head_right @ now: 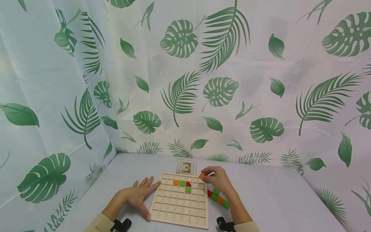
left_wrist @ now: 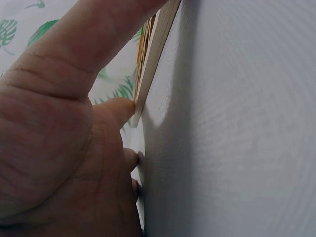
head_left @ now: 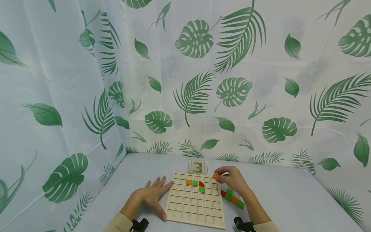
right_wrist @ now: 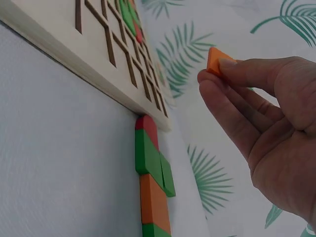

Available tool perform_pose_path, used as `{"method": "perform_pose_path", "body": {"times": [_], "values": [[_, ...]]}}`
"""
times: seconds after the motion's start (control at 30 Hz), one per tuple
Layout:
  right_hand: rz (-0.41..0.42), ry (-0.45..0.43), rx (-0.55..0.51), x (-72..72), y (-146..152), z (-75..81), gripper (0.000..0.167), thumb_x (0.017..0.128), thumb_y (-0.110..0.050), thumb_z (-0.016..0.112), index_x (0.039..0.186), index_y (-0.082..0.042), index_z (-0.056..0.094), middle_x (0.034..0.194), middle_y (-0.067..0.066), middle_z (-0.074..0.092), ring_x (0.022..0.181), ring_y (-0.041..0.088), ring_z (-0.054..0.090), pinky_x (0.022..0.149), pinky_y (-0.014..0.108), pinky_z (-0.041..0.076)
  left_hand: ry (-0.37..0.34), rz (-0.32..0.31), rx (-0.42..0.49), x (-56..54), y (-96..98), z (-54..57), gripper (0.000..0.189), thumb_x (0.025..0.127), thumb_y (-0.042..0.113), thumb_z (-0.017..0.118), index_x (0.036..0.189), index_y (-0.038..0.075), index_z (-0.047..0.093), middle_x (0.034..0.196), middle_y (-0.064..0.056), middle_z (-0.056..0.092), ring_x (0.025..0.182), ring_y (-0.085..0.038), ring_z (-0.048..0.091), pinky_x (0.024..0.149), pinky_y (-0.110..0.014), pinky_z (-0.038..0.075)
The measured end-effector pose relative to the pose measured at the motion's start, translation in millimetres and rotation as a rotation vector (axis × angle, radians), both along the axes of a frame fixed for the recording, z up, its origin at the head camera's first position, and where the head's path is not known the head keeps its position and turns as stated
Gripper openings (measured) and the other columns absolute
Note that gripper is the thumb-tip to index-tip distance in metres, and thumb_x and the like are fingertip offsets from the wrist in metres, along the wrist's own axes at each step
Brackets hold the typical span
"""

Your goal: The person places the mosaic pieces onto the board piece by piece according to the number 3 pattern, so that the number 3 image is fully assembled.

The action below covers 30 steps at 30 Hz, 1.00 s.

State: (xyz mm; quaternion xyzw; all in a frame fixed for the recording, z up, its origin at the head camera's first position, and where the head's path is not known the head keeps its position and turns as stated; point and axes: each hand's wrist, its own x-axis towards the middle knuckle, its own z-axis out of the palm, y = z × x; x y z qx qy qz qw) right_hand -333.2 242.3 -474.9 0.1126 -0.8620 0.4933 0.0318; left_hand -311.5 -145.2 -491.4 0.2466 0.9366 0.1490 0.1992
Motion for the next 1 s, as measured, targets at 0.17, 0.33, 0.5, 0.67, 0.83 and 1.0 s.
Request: {"method": "perform_pose_path", "body": {"times": [0.17,0.33,0.5,0.67,0.83,1.0], "values": [[0.039,-0.006,0.011,1.4,-6,-0.5,0.020,0.094,-0.005,0.074,0.112,0.003,0.076,0.107,0.012,0.076,0.083,0.029,0.075,0.073,0.032,0.064,0.001,-0.004,0.003,1.2,-0.2,0.3,0.134,0.064,0.061,0.094,0.168,0.033,0.015,0.176,-0.017,0.003,0.162,-0.042,-0.001,0.124,-0.073,0.002],[0.086,0.010,0.042,2.9,-11,-0.8,0.020,0.095,-0.005,0.073,0.113,0.004,0.076,0.107,0.013,0.076,0.082,0.028,0.075,0.071,0.031,0.064,0.006,-0.023,0.021,2.0,-1.6,3.1,0.134,0.064,0.060,0.094,0.168,0.030,0.016,0.175,-0.019,0.003,0.162,-0.045,-0.001,0.123,-0.075,0.002],[0.114,-0.016,0.034,2.4,-15,-0.9,0.023,0.096,-0.007,0.073,0.116,0.004,0.075,0.102,0.011,0.073,0.083,0.029,0.075,0.073,0.036,0.065,0.007,-0.030,0.031,2.8,-2.1,3.8,0.135,0.064,0.061,0.094,0.168,0.029,0.016,0.175,-0.020,0.003,0.161,-0.045,-0.001,0.123,-0.075,0.002],[0.142,-0.022,0.036,2.6,-18,-2.3,0.024,0.096,-0.009,0.074,0.117,0.004,0.075,0.100,0.010,0.071,0.082,0.027,0.074,0.074,0.036,0.065,0.002,-0.028,0.031,2.3,-2.2,3.1,0.134,0.064,0.061,0.094,0.168,0.029,0.016,0.175,-0.020,0.003,0.162,-0.045,-0.001,0.123,-0.075,0.002],[0.165,-0.009,0.039,4.4,-21,-1.8,0.024,0.096,-0.011,0.074,0.115,0.004,0.076,0.102,0.011,0.072,0.083,0.028,0.075,0.073,0.035,0.065,0.002,-0.032,0.029,1.8,-1.6,2.5,0.135,0.064,0.062,0.093,0.168,0.030,0.015,0.175,-0.020,0.002,0.162,-0.045,-0.001,0.123,-0.075,0.002],[0.192,-0.008,0.041,5.5,-25,-0.7,0.023,0.096,-0.009,0.075,0.115,0.003,0.076,0.101,0.010,0.072,0.081,0.023,0.074,0.072,0.035,0.065,0.008,-0.031,0.026,2.3,-1.6,2.0,0.134,0.064,0.061,0.094,0.168,0.030,0.015,0.175,-0.020,0.003,0.162,-0.044,-0.001,0.123,-0.075,0.002]]}}
